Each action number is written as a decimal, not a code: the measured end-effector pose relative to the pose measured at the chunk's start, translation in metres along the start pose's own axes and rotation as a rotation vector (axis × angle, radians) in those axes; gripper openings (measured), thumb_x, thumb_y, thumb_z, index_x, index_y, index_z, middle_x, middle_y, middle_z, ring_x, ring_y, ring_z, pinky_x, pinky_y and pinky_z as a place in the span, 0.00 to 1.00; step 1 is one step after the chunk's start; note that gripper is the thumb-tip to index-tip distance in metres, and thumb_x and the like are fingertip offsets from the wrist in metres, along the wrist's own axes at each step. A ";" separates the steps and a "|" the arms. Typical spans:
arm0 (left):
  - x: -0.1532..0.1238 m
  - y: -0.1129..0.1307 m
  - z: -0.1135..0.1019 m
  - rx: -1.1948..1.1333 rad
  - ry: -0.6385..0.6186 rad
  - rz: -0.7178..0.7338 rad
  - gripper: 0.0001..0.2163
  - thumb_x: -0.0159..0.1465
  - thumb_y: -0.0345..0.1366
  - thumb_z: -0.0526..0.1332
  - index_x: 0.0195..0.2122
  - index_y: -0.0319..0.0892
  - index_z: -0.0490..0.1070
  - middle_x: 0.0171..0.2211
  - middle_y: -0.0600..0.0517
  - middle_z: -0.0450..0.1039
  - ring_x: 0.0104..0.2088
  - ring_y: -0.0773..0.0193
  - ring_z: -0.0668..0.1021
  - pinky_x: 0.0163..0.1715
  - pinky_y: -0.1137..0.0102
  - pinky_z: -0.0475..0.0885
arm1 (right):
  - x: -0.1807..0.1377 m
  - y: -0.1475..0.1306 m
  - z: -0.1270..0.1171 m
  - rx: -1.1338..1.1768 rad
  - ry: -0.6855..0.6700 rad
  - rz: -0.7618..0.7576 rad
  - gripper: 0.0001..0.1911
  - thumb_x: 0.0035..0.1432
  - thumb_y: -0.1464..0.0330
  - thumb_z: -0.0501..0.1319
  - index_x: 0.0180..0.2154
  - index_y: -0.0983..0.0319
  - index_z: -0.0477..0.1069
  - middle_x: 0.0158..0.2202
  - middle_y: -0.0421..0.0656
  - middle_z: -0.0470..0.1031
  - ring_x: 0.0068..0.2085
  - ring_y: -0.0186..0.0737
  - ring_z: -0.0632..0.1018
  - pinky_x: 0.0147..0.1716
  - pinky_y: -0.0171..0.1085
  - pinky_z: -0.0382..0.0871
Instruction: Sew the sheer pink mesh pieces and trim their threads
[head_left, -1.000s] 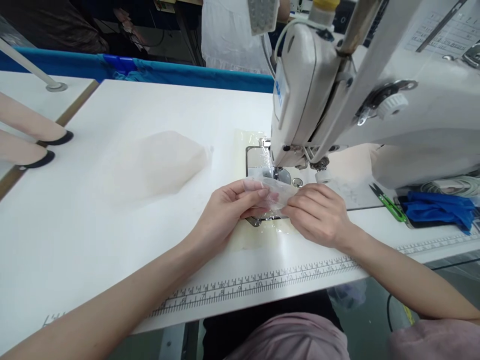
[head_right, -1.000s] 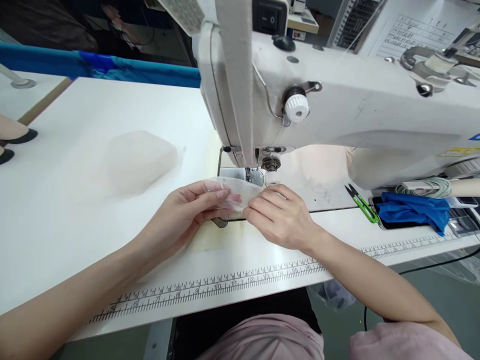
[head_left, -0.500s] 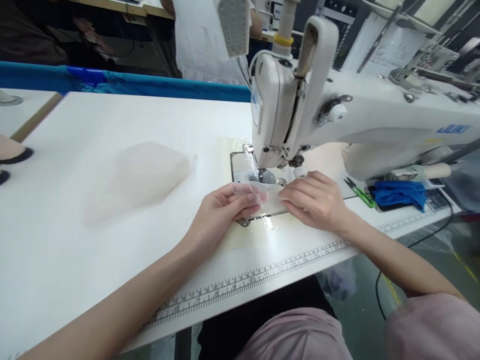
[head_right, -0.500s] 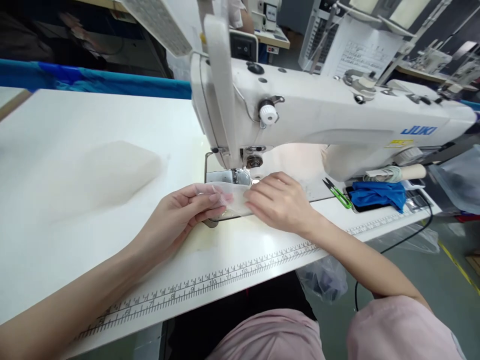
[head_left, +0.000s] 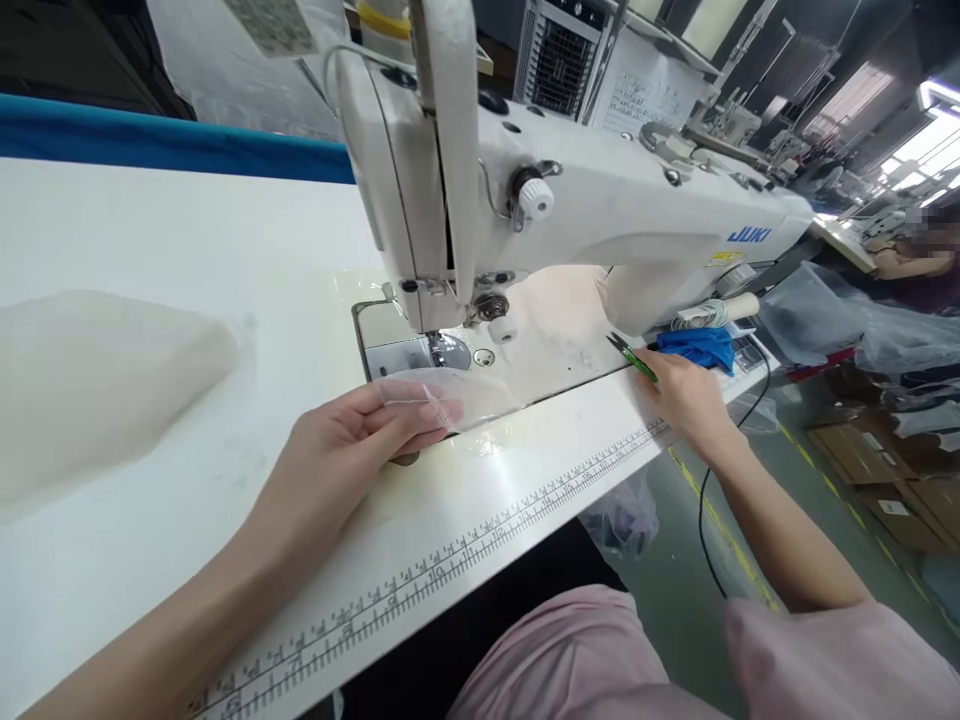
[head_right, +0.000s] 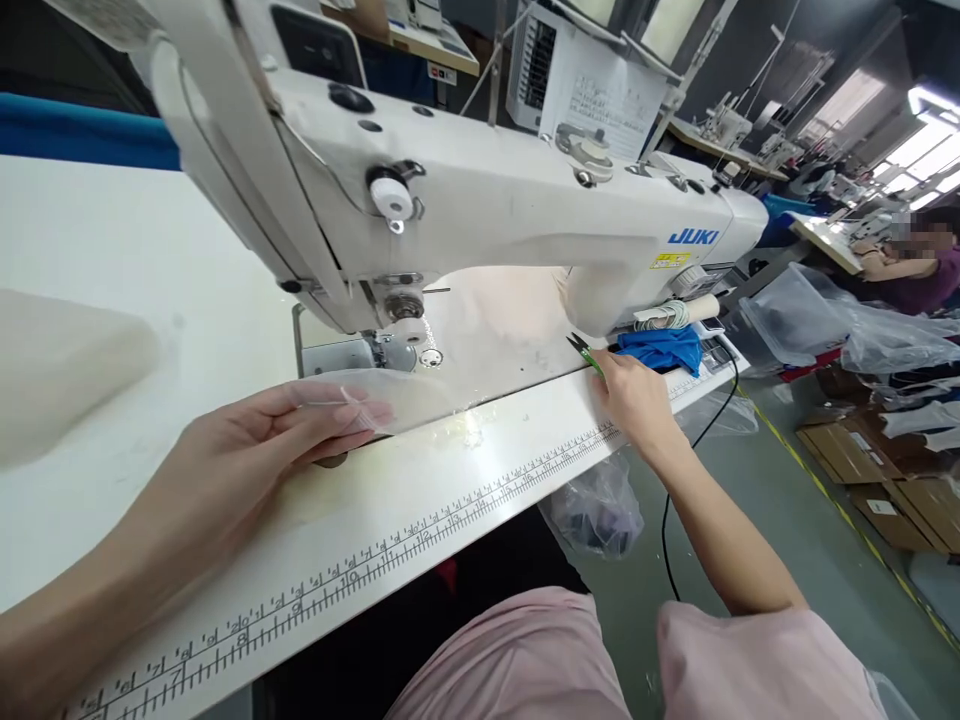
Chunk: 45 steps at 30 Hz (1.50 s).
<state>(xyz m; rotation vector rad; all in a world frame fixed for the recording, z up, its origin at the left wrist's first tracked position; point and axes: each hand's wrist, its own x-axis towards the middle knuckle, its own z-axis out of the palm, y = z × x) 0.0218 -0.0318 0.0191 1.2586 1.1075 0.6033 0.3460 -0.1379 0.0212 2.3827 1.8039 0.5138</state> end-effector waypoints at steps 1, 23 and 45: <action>-0.001 0.001 0.001 -0.004 -0.004 0.008 0.12 0.55 0.48 0.67 0.35 0.47 0.76 0.41 0.53 0.79 0.45 0.58 0.79 0.52 0.66 0.73 | 0.001 0.000 0.004 -0.017 0.007 -0.006 0.18 0.60 0.73 0.54 0.51 0.61 0.70 0.39 0.47 0.79 0.37 0.44 0.78 0.23 0.34 0.56; 0.000 0.003 -0.001 -0.142 -0.097 0.013 0.10 0.59 0.40 0.64 0.41 0.44 0.74 0.32 0.50 0.80 0.36 0.61 0.81 0.42 0.68 0.76 | 0.036 -0.111 -0.040 0.722 0.249 -0.810 0.20 0.62 0.68 0.56 0.56 0.59 0.65 0.35 0.41 0.75 0.27 0.30 0.71 0.24 0.30 0.63; 0.005 0.006 -0.004 -0.197 -0.110 -0.067 0.13 0.57 0.41 0.64 0.41 0.42 0.75 0.28 0.49 0.80 0.32 0.61 0.81 0.40 0.66 0.77 | 0.047 -0.124 -0.017 0.494 0.584 -0.871 0.16 0.59 0.70 0.61 0.50 0.59 0.71 0.24 0.35 0.70 0.24 0.28 0.67 0.23 0.31 0.60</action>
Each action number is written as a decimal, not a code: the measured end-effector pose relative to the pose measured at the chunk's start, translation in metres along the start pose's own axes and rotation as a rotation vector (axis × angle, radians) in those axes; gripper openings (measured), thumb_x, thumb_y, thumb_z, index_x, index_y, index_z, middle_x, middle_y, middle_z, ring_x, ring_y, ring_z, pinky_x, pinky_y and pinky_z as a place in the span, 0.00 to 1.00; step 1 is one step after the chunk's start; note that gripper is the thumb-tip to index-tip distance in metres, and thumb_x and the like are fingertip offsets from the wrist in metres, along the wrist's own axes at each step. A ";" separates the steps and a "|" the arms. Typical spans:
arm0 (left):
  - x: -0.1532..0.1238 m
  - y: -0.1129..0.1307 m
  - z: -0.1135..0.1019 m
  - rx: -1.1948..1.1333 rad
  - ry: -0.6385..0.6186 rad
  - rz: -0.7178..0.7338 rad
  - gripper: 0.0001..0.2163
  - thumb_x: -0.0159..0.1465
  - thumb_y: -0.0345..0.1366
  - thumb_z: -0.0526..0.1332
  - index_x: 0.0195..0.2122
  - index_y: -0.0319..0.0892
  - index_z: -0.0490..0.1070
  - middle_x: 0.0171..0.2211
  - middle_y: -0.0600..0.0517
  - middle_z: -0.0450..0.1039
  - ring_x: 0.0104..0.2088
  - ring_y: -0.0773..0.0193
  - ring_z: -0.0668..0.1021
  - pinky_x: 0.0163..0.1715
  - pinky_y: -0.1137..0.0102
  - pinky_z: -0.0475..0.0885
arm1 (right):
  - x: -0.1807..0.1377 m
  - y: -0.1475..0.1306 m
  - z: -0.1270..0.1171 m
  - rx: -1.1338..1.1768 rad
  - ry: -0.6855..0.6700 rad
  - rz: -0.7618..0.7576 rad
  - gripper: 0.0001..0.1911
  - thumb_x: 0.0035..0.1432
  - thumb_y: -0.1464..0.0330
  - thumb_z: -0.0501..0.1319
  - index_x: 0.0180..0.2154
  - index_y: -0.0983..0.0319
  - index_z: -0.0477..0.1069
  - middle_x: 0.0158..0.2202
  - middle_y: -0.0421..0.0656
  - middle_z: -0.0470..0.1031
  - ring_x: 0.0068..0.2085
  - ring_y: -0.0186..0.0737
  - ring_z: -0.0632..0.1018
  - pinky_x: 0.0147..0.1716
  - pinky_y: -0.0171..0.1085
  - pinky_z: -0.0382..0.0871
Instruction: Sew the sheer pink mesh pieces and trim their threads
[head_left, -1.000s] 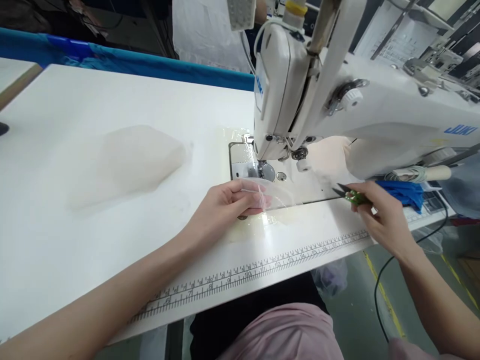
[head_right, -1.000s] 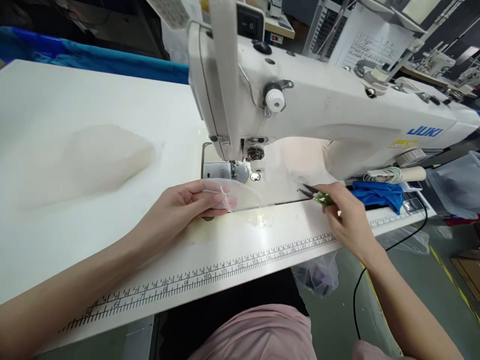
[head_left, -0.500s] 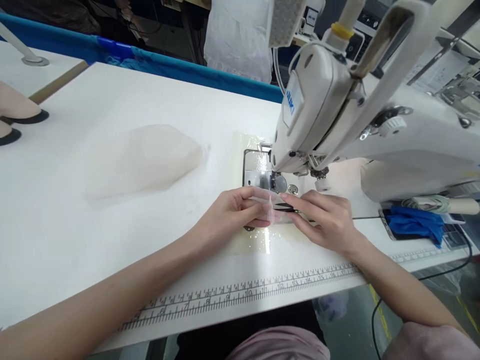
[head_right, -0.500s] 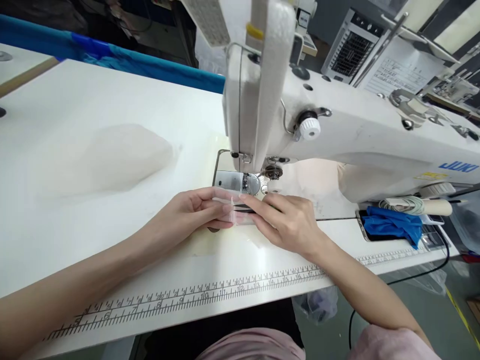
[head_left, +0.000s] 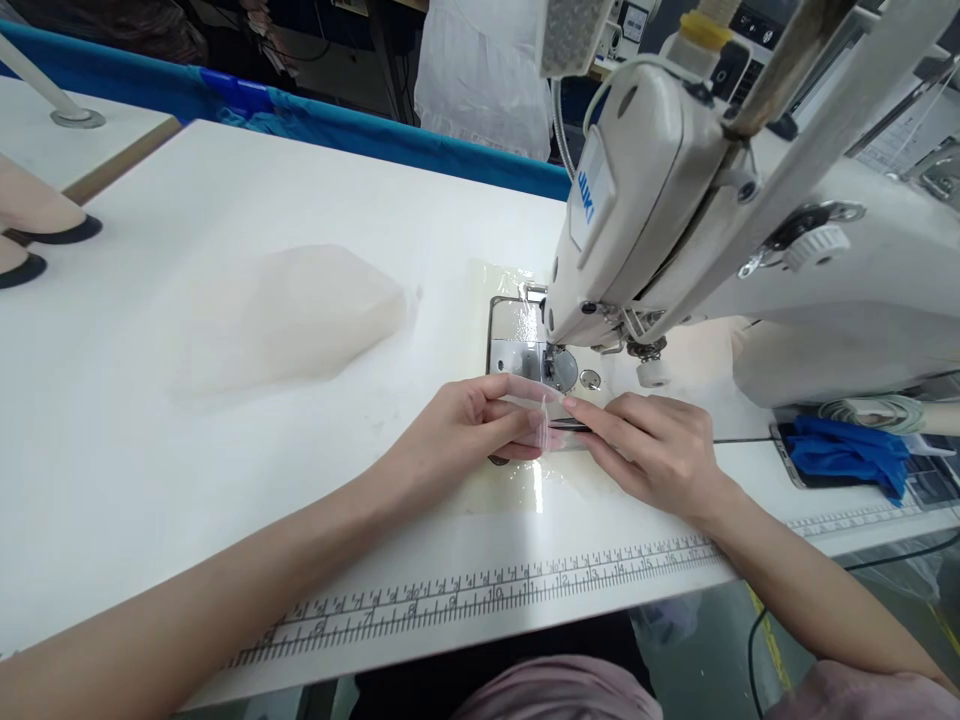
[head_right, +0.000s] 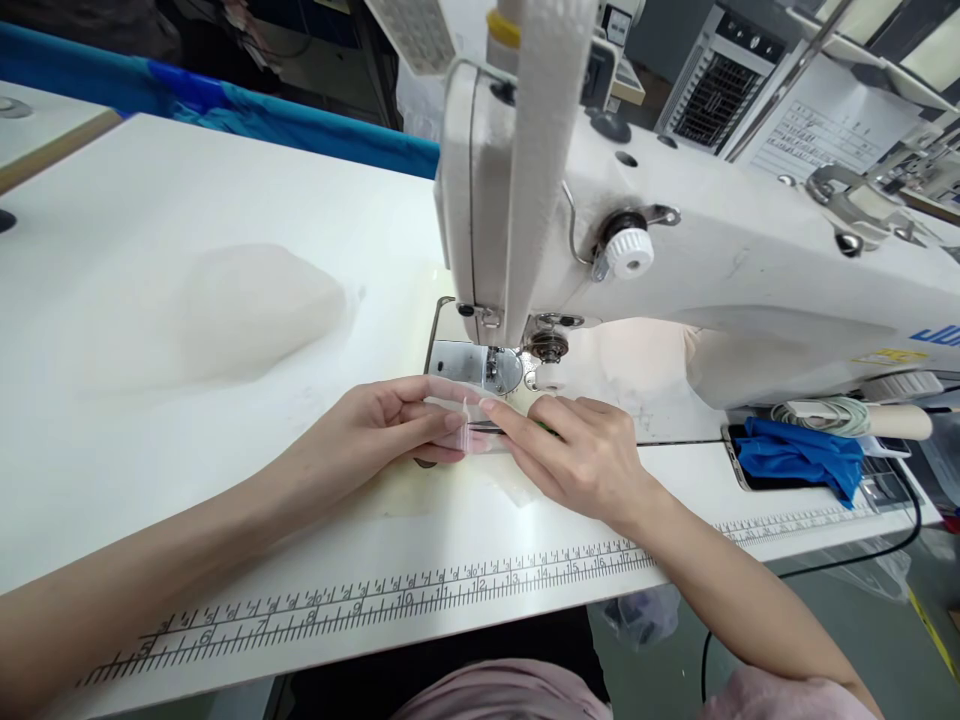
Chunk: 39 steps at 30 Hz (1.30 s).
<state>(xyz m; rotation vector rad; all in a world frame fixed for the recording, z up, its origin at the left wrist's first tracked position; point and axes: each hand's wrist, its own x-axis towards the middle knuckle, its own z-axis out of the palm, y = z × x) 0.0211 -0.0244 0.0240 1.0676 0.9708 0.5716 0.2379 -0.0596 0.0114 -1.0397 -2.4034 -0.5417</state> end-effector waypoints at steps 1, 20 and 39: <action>0.000 0.000 0.000 0.004 0.002 0.003 0.13 0.57 0.41 0.64 0.41 0.42 0.75 0.28 0.49 0.80 0.32 0.60 0.81 0.41 0.65 0.77 | 0.000 0.000 0.000 -0.001 -0.001 0.000 0.16 0.59 0.70 0.61 0.49 0.59 0.71 0.24 0.35 0.70 0.23 0.28 0.67 0.23 0.31 0.60; 0.000 -0.001 0.000 0.024 -0.014 0.019 0.13 0.58 0.42 0.64 0.42 0.42 0.74 0.29 0.49 0.80 0.33 0.62 0.81 0.40 0.67 0.76 | 0.001 0.000 0.000 -0.006 0.010 -0.013 0.15 0.59 0.71 0.60 0.49 0.59 0.71 0.24 0.34 0.69 0.23 0.28 0.67 0.22 0.31 0.59; 0.001 -0.001 -0.003 -0.011 -0.097 0.030 0.13 0.59 0.36 0.65 0.45 0.41 0.71 0.28 0.53 0.80 0.34 0.67 0.81 0.40 0.73 0.76 | -0.001 -0.001 0.001 0.036 -0.012 0.033 0.19 0.59 0.71 0.61 0.53 0.61 0.69 0.26 0.35 0.69 0.24 0.26 0.67 0.22 0.30 0.58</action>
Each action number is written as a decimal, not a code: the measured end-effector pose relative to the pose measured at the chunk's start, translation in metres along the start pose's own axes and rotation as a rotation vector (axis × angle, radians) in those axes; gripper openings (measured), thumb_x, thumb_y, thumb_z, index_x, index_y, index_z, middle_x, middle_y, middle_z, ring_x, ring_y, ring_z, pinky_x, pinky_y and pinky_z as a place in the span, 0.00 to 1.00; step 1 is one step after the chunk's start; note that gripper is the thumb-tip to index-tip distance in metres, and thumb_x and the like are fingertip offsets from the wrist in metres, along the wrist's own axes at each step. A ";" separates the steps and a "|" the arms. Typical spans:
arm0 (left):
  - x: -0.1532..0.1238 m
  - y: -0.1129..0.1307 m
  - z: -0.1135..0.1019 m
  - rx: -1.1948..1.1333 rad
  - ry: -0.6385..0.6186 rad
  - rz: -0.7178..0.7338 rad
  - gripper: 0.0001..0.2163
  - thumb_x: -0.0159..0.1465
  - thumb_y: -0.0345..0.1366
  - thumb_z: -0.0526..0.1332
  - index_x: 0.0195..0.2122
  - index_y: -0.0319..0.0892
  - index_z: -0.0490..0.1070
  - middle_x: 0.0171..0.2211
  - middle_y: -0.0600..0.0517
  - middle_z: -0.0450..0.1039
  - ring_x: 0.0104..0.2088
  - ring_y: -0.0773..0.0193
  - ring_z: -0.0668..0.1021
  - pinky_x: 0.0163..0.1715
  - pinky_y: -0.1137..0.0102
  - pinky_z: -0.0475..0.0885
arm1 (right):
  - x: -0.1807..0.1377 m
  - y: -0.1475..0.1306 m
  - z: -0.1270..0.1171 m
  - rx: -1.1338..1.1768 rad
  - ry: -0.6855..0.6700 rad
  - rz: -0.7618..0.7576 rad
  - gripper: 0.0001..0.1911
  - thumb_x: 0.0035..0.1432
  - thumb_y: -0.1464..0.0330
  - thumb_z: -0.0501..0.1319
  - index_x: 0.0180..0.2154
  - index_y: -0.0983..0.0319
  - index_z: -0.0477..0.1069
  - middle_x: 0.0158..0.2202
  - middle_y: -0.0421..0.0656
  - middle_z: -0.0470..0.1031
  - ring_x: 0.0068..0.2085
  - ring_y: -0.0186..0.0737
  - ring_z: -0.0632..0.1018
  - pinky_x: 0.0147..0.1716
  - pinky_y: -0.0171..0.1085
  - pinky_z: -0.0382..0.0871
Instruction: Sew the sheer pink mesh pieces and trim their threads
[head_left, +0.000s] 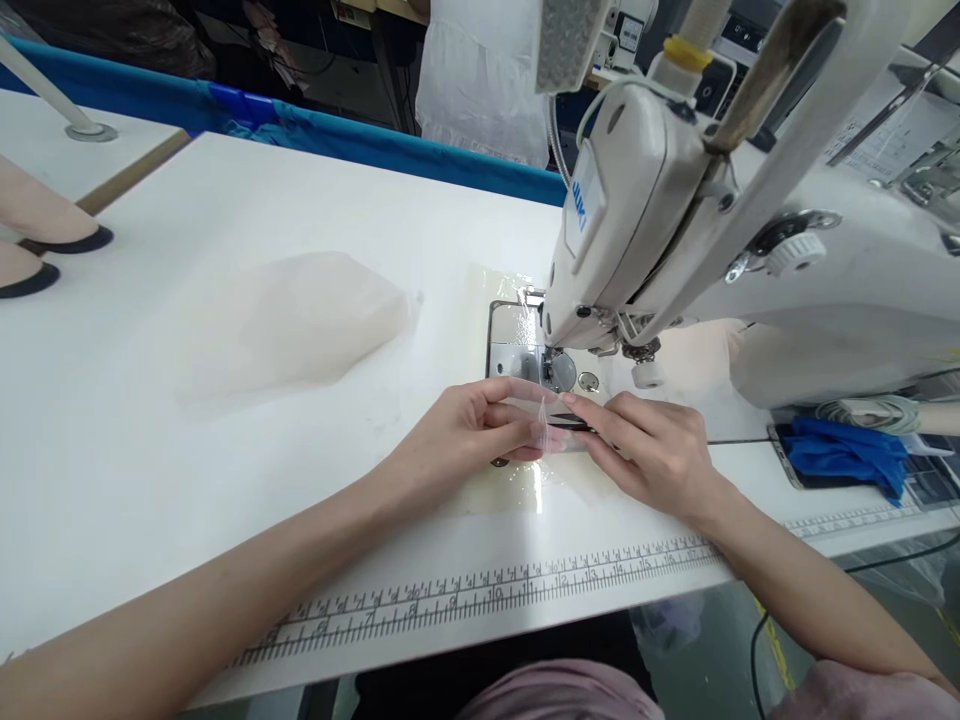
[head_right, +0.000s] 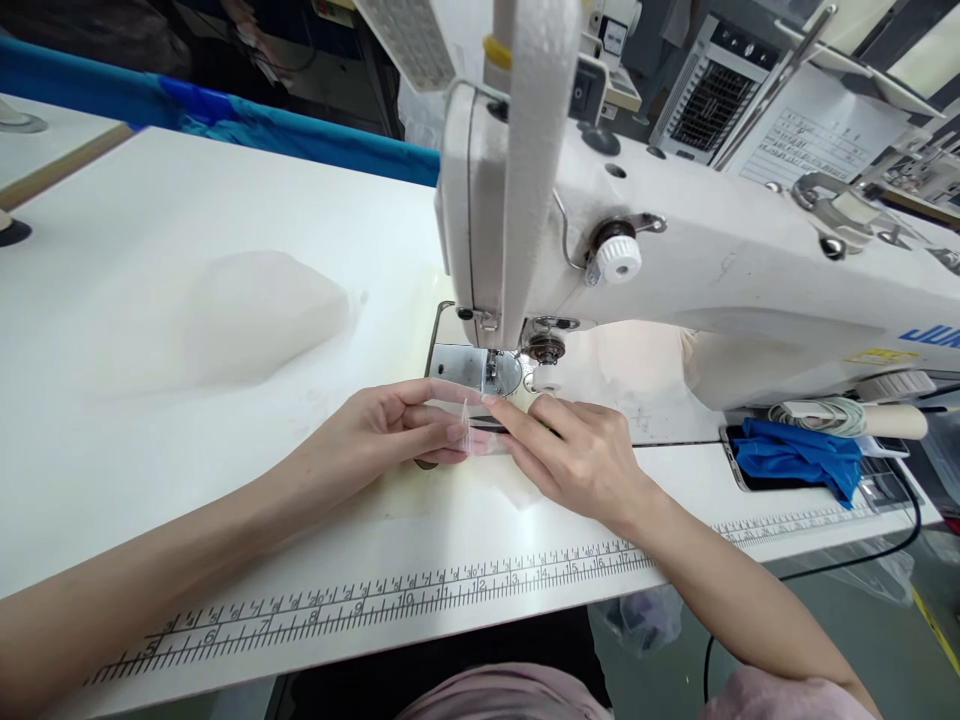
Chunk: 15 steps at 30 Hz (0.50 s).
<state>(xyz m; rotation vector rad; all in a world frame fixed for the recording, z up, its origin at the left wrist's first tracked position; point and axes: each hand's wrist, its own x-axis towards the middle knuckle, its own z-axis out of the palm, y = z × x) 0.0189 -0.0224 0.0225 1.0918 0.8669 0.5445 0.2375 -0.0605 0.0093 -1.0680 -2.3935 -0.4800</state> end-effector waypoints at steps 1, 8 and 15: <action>0.000 0.000 0.000 -0.001 0.003 0.003 0.13 0.59 0.36 0.65 0.45 0.41 0.72 0.28 0.53 0.80 0.34 0.67 0.81 0.39 0.74 0.76 | 0.000 0.000 0.000 -0.002 0.001 0.002 0.18 0.60 0.71 0.60 0.53 0.61 0.69 0.26 0.35 0.69 0.24 0.26 0.67 0.22 0.30 0.58; 0.000 -0.001 0.001 -0.006 0.001 -0.009 0.11 0.59 0.36 0.65 0.43 0.41 0.72 0.27 0.54 0.80 0.34 0.67 0.81 0.40 0.73 0.76 | 0.001 0.001 0.000 -0.007 0.008 -0.027 0.17 0.61 0.69 0.60 0.52 0.61 0.69 0.25 0.34 0.69 0.23 0.26 0.67 0.21 0.30 0.58; 0.000 -0.003 -0.001 0.011 -0.023 0.018 0.13 0.58 0.39 0.66 0.44 0.43 0.73 0.28 0.53 0.81 0.36 0.63 0.82 0.43 0.69 0.77 | -0.001 -0.001 0.000 -0.007 -0.020 -0.004 0.17 0.62 0.69 0.58 0.53 0.63 0.68 0.27 0.36 0.70 0.24 0.26 0.68 0.21 0.30 0.58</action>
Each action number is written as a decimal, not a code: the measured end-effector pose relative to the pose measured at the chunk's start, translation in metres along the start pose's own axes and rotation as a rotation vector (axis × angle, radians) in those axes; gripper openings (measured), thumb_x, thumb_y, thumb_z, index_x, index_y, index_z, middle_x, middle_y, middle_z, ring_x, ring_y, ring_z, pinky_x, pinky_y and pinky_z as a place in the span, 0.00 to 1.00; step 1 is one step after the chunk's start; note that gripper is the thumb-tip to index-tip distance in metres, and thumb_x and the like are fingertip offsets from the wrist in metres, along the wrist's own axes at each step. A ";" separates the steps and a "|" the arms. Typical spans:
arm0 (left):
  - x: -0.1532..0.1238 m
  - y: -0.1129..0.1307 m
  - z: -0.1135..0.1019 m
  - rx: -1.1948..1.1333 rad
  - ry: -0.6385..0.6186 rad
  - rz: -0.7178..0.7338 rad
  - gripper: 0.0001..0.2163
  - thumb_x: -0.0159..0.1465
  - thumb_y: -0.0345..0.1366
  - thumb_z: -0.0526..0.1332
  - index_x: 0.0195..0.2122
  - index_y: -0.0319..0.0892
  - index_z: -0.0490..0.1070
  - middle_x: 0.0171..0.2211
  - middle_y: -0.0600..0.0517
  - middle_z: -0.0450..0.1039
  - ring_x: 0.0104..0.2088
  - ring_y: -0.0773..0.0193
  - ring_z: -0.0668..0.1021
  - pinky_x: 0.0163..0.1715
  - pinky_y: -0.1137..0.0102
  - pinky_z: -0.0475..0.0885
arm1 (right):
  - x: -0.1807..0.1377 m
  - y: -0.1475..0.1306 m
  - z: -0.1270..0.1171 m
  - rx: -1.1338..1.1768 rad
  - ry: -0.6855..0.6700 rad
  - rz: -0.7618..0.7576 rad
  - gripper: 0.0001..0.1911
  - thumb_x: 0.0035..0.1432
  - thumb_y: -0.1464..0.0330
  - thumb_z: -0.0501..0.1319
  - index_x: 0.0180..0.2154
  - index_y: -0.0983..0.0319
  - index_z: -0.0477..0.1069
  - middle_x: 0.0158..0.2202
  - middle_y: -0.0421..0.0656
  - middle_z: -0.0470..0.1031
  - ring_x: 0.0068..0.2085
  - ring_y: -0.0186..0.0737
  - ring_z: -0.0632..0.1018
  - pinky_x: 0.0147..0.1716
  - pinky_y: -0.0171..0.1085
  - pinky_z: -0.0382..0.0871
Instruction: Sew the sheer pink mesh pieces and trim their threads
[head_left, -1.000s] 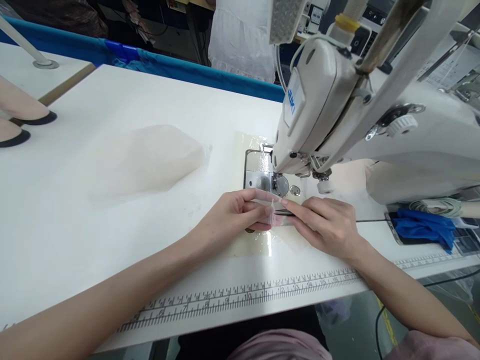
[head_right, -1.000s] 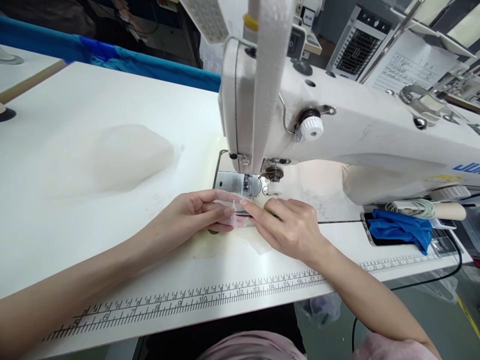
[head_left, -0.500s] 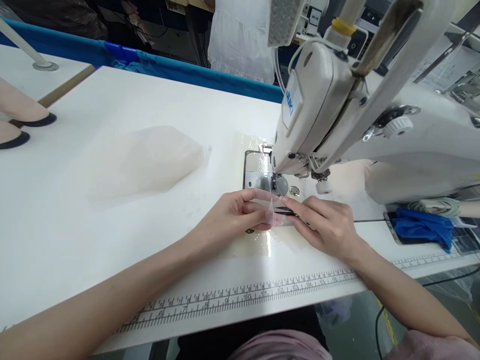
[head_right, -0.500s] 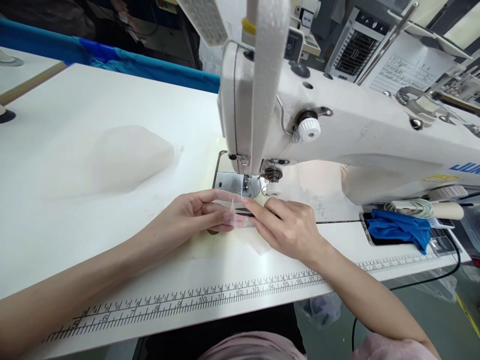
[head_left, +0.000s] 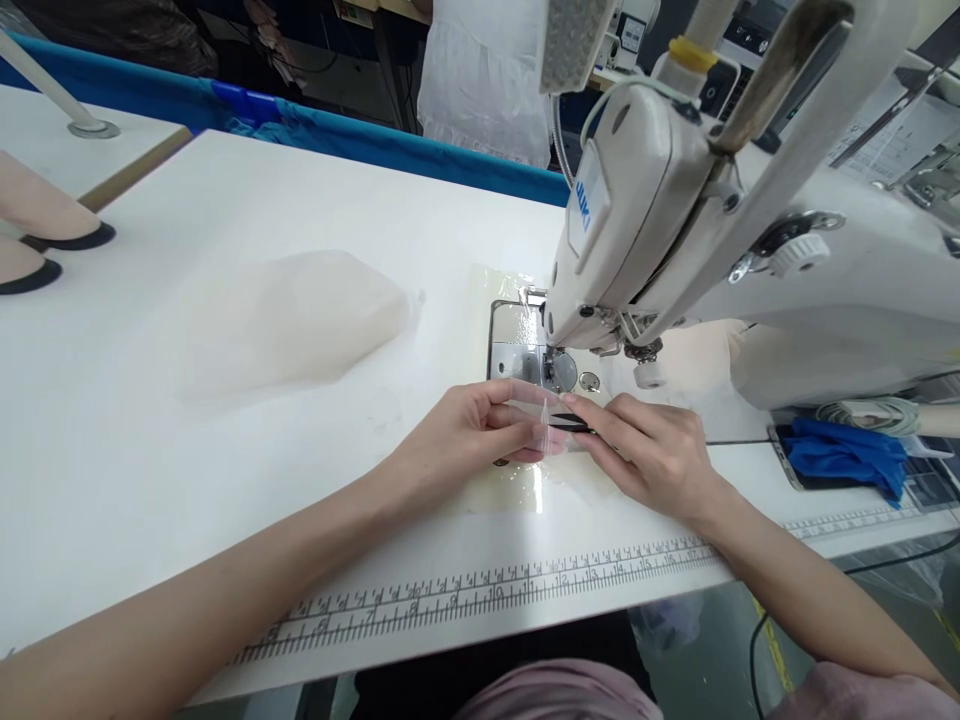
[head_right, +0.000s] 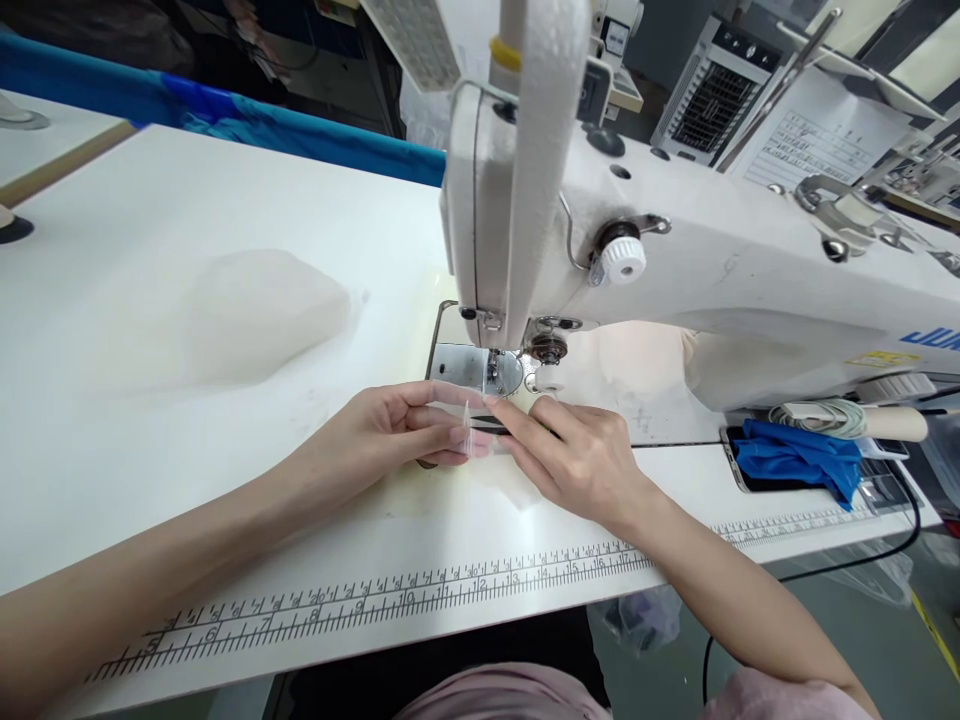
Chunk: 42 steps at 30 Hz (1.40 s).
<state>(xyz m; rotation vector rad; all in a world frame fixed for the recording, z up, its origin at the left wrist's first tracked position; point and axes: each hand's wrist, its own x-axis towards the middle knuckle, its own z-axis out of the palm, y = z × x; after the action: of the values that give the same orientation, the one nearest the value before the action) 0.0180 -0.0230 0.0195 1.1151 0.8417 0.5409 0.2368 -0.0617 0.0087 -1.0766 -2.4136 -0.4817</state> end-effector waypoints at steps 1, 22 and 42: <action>0.000 0.000 0.000 -0.001 -0.001 -0.002 0.13 0.58 0.39 0.66 0.44 0.42 0.72 0.29 0.53 0.81 0.36 0.63 0.82 0.43 0.69 0.77 | 0.000 0.000 0.000 -0.001 -0.001 0.002 0.17 0.62 0.69 0.58 0.53 0.63 0.68 0.27 0.36 0.70 0.24 0.26 0.68 0.21 0.30 0.58; 0.000 -0.001 0.001 0.016 -0.019 -0.004 0.15 0.61 0.38 0.63 0.48 0.39 0.69 0.34 0.48 0.81 0.42 0.60 0.81 0.46 0.67 0.76 | 0.001 -0.005 -0.002 0.054 -0.052 0.063 0.16 0.63 0.69 0.57 0.52 0.66 0.69 0.28 0.38 0.71 0.22 0.26 0.66 0.19 0.29 0.57; -0.002 0.002 0.002 0.016 -0.001 -0.008 0.16 0.59 0.39 0.64 0.47 0.40 0.71 0.32 0.50 0.81 0.41 0.58 0.81 0.47 0.63 0.75 | 0.001 -0.001 -0.003 0.052 -0.003 0.046 0.16 0.61 0.70 0.58 0.50 0.65 0.71 0.27 0.37 0.71 0.22 0.25 0.66 0.19 0.29 0.56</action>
<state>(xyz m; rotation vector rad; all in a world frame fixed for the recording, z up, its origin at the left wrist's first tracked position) 0.0187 -0.0250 0.0224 1.1265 0.8504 0.5277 0.2358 -0.0634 0.0122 -1.1088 -2.3851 -0.3996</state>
